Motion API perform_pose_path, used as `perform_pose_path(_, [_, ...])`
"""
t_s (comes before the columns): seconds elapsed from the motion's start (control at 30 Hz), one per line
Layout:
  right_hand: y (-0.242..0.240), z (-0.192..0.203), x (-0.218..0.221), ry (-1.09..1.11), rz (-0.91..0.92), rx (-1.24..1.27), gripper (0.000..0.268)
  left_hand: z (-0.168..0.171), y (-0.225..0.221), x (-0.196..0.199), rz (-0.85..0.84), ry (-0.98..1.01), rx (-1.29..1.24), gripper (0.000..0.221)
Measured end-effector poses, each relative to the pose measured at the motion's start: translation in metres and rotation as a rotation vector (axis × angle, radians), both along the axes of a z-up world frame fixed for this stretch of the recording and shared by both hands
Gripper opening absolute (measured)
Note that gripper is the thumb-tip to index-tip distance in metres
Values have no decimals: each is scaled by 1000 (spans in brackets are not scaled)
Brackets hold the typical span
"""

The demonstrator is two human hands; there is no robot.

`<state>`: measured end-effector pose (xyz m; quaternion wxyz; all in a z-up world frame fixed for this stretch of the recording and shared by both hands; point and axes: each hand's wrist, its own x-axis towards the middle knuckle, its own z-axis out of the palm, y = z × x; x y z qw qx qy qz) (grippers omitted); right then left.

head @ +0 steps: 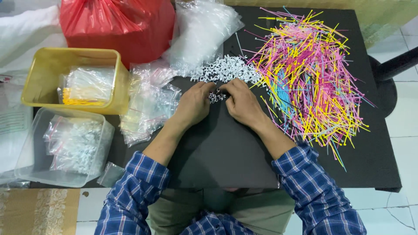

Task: Sorting and bagging small plastic clips and colored plastic ties on a workspace

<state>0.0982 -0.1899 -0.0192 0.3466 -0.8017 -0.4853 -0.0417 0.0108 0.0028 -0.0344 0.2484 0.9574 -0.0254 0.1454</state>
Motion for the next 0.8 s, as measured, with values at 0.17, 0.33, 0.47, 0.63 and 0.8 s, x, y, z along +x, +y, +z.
perform_pose_path(0.17, [1,-4,4,-63,-33,-71,49,-7,0,2,-6,9,21,57])
perform_pose_path(0.33, [1,-14,14,-17,4,-59,37,-5,0,0,-12,19,-21,44])
perform_pose_path(0.47, [-9,-13,21,-2,-71,22,35,6,4,-7,45,-39,-138,38])
perform_pose_path(0.63, [-13,4,15,22,-106,32,39,-3,9,-10,95,-48,-169,39])
perform_pose_path(0.8, [-10,12,9,-85,-105,-115,47,16,-4,-17,21,56,-111,46])
